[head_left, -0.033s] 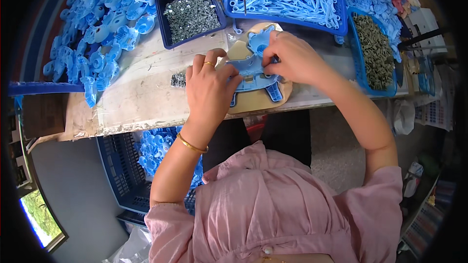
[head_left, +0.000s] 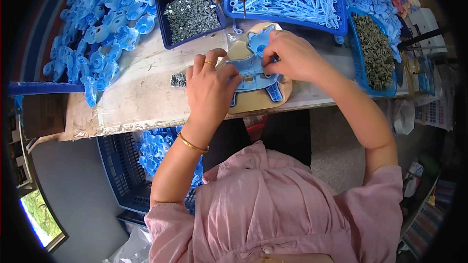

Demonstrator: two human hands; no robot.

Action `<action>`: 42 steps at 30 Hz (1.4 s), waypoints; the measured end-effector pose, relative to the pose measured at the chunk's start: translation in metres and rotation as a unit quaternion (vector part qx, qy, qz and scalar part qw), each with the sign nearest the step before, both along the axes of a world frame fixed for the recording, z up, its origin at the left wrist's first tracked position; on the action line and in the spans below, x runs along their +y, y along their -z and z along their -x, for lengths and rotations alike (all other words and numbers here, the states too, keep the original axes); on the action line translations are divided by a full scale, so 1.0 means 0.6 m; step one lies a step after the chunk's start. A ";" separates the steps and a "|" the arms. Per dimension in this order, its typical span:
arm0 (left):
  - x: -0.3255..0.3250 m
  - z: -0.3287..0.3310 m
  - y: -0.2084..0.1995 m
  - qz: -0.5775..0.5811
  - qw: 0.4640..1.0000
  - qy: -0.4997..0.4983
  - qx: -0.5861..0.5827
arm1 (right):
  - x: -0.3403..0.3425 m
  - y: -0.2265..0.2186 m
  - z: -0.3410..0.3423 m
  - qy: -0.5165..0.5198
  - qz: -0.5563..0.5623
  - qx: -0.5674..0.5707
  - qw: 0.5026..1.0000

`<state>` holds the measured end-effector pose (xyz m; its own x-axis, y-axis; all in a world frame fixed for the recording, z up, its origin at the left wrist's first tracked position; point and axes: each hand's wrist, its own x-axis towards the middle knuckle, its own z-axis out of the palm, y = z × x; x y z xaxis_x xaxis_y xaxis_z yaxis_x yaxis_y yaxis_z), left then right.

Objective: Assembling blue plastic toy parts by manually attaching small components using a press tool.

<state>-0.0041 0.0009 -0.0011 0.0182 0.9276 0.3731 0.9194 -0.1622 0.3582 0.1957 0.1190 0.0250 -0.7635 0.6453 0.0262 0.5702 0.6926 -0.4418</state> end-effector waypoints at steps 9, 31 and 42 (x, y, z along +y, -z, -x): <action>0.001 0.000 0.017 -0.008 0.999 -0.014 0.035 | -0.074 -0.057 0.080 0.007 -0.085 0.277 0.957; 0.165 0.187 0.017 -0.053 0.994 -0.037 0.086 | 0.075 -0.198 0.224 0.038 -0.086 0.452 0.887; 0.203 0.183 0.001 0.036 0.991 -0.024 0.125 | 0.068 -0.239 0.138 -0.016 0.073 0.277 0.958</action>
